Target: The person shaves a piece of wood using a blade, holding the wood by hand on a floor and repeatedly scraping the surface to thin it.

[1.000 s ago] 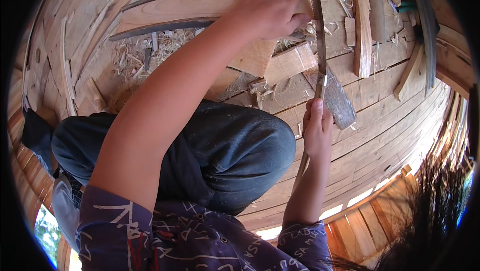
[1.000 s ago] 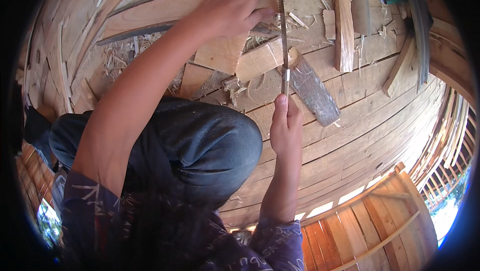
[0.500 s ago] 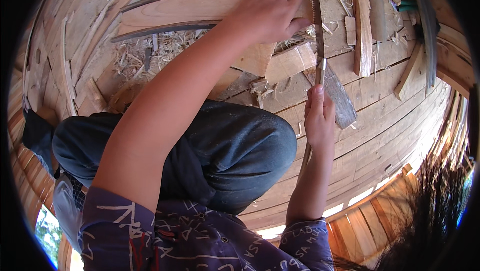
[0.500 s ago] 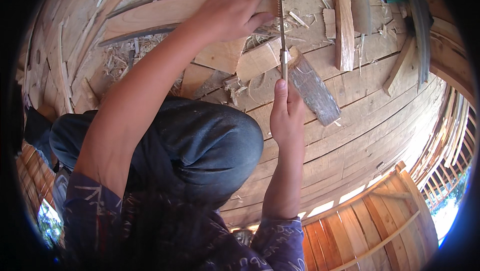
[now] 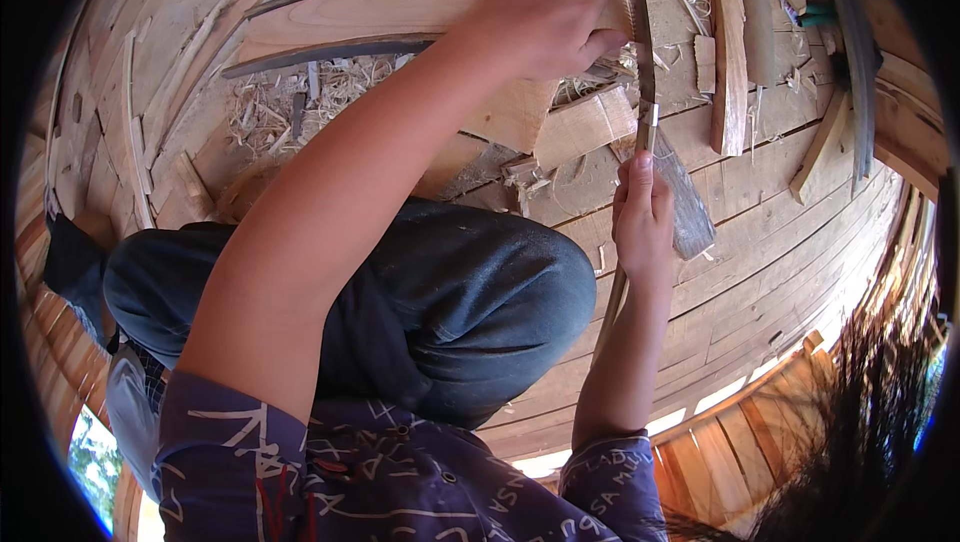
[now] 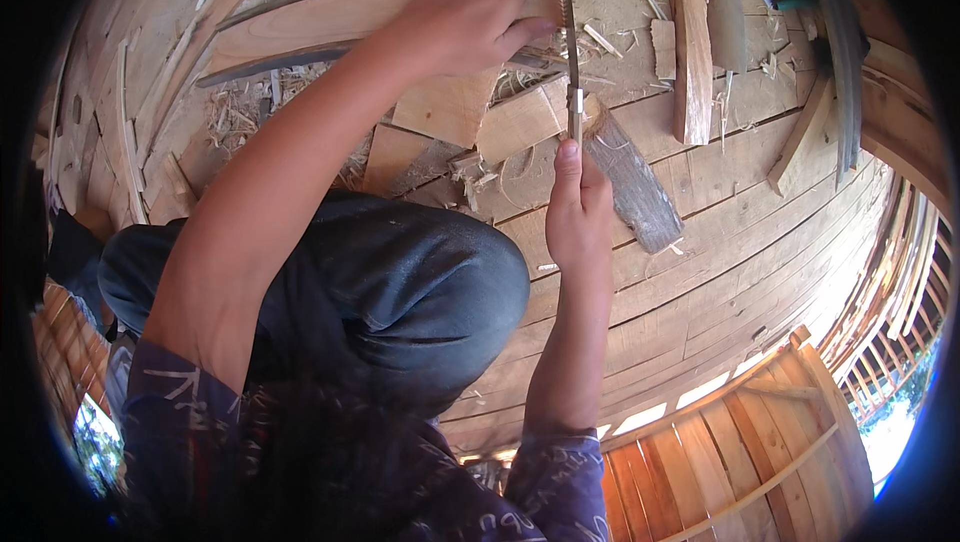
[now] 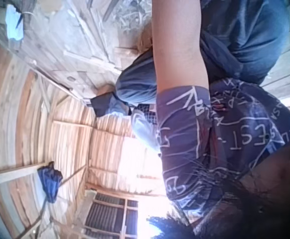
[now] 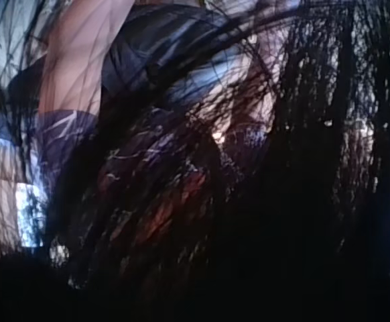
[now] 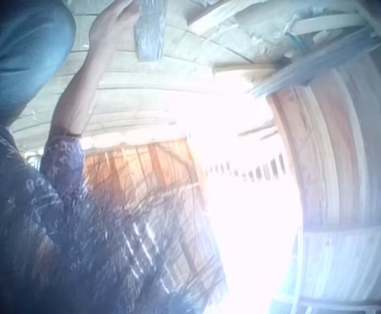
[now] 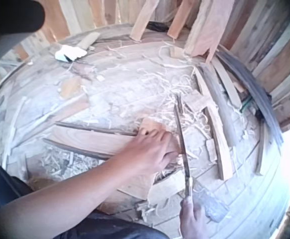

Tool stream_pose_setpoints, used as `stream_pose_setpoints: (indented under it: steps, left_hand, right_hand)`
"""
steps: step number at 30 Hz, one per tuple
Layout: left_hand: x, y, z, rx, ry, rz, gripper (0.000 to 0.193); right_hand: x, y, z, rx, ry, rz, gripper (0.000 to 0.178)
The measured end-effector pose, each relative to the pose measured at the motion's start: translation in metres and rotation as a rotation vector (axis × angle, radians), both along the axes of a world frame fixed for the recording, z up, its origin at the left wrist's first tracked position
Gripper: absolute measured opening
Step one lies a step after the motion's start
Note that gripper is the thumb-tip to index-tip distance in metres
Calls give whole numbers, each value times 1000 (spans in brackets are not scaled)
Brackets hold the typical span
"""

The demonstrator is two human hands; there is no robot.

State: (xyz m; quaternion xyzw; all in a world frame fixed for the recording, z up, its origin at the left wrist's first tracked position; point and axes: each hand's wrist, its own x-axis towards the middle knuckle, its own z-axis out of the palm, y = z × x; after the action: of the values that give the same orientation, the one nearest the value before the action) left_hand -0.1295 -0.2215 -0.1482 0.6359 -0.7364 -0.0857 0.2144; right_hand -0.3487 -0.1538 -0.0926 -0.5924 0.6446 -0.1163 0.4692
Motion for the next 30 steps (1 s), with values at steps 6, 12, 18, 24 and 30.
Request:
stream_pose_setpoints:
  steps: [6, 12, 18, 24, 30]
  left_hand:
    - [-1, 2, -3, 18, -85, 50, 59]
    - [-1, -5, 29, 330, -48, -61, 65]
    - [-1, 0, 1, 11, 21, 25, 53]
    - [1, -2, 32, 277, 12, -26, 65]
    - [1, 6, 1, -1, -113, 2, 58]
  right_hand:
    - [-23, 33, 14, 90, -10, -18, 54]
    - [-15, 21, 12, 67, 19, -20, 53]
    - [-3, 3, 6, 57, 13, -19, 54]
    - [-27, 44, 27, 142, 18, -91, 53]
    - [-6, 13, 6, 57, 5, -27, 54]
